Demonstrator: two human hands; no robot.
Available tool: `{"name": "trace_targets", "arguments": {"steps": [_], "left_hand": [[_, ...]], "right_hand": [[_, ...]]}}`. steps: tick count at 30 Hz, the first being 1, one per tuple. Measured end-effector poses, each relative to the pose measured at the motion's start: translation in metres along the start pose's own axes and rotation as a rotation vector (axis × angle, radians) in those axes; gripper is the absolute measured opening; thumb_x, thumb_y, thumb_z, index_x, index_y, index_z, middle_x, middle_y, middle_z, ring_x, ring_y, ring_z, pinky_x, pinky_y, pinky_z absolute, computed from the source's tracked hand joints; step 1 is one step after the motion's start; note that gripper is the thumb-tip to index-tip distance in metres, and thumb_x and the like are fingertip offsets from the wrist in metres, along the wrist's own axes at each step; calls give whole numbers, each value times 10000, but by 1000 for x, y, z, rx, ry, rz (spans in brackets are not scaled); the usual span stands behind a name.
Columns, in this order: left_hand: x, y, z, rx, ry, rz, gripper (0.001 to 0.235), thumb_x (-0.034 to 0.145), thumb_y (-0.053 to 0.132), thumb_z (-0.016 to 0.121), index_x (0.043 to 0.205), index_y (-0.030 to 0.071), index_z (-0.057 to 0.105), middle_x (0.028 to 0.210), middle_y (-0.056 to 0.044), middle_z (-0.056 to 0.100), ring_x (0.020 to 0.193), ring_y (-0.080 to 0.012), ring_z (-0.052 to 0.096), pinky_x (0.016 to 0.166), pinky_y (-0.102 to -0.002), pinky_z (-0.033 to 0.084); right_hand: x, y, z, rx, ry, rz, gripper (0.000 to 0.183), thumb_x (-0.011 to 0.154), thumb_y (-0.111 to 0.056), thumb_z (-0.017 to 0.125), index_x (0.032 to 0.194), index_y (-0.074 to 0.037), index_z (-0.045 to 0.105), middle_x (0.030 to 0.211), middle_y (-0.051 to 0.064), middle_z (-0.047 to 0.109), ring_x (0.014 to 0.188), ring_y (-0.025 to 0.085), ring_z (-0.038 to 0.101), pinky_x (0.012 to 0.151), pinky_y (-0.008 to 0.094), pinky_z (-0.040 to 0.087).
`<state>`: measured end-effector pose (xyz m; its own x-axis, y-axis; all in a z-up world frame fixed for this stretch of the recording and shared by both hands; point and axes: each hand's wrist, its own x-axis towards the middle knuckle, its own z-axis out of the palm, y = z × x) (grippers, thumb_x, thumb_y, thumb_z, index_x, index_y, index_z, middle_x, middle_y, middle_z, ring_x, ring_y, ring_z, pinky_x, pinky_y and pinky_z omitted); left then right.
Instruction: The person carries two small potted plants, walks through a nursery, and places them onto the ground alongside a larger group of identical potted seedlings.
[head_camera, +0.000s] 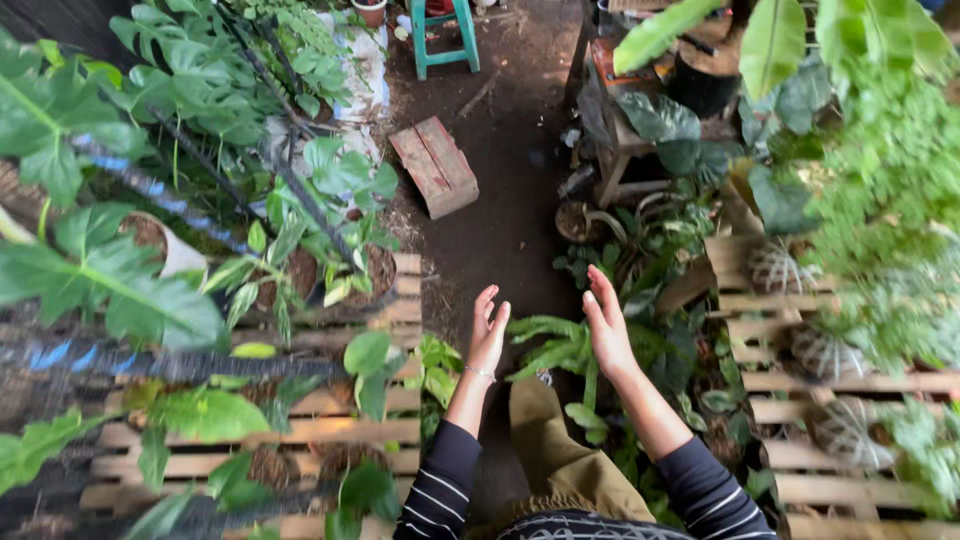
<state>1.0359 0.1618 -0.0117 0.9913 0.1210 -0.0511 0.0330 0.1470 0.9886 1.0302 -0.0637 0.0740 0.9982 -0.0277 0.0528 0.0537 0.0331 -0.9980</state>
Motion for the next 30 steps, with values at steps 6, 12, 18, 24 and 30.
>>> {"name": "trace_targets", "arguments": {"steps": [6,12,18,24,30], "left_hand": [[155,30,20,-15,5,41,590,1006,367,629,1508,150,411,1599,-64,407,1526,-309,290,1202,-472,294],[287,69,30,9,52,28,589,995,363,625,1504,155,412,1605,-49,397,1520,-305,289,1193,-474,278],[410,69,21,-6,103,36,590,998,365,620,1508,150,414,1604,-50,397,1513,-300,299,1184,-467,281],[555,51,4,-70,93,134,568,1028,318,627,1505,88,421,1581,-100,437,1496,-290,369,1206,-396,309],[698,73,-3,-39,2,75,586,1026,285,613,1528,91,381,1619,-87,369,1552,-287,264,1239,-394,231]], "right_hand": [[158,13,32,-4,-66,-117,542,1067,-209,501,1575,-74,369,1644,98,385,1535,237,317,1247,374,231],[290,11,59,-62,-114,-125,546,1058,-193,504,1568,-54,368,1643,108,374,1534,239,310,1247,368,224],[397,11,79,-45,-111,-114,539,1064,-181,497,1569,-53,359,1648,112,363,1542,240,300,1256,376,212],[515,24,100,-102,-71,-113,536,1056,-179,505,1561,-57,374,1640,105,380,1539,240,306,1254,376,217],[667,42,138,-122,-22,-134,559,1047,-205,520,1563,-56,366,1642,107,371,1545,250,289,1255,385,200]]}}
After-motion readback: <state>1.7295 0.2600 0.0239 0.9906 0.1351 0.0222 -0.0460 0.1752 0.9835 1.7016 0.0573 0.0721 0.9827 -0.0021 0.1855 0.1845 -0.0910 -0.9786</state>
